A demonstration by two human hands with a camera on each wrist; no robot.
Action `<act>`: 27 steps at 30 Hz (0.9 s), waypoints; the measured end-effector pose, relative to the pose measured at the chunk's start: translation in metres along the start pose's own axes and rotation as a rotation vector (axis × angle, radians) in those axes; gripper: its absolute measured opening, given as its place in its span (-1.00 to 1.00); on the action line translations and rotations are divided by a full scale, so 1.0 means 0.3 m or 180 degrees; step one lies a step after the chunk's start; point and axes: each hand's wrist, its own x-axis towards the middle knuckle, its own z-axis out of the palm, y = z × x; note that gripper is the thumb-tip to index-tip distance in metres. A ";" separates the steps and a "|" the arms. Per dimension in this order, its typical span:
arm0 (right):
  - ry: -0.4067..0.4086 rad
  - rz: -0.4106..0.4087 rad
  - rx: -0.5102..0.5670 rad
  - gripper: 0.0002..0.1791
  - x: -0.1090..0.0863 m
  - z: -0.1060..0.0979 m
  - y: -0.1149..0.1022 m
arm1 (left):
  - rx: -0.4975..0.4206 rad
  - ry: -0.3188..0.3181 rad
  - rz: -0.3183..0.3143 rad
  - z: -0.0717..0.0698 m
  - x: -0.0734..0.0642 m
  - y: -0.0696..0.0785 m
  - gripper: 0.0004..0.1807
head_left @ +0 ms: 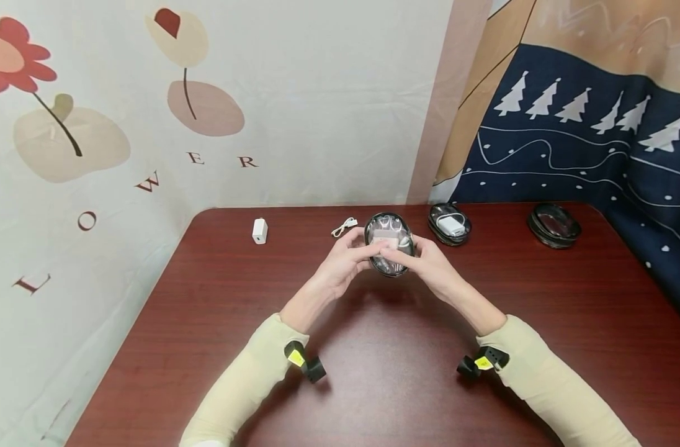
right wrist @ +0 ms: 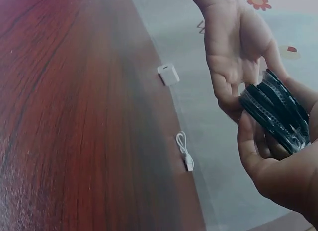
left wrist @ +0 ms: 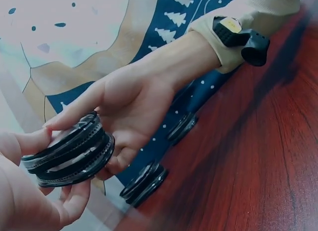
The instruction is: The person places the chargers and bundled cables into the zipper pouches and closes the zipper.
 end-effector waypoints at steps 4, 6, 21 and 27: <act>0.0031 -0.0024 0.0185 -0.46 0.001 0.002 0.002 | 0.0041 -0.0063 -0.0109 -0.001 0.000 0.009 -0.71; 0.0019 -0.0049 0.0279 -0.49 -0.002 -0.003 0.002 | 0.0142 -0.0073 -0.0114 -0.007 0.003 0.017 -0.65; -0.0801 0.0038 0.0388 -0.63 -0.031 -0.042 -0.001 | 0.1399 -0.1387 0.0740 -0.109 0.073 0.045 -0.61; -0.1008 0.0051 0.0362 -0.68 -0.038 -0.050 0.002 | 0.2033 -0.1483 0.0854 -0.119 0.081 0.063 -0.70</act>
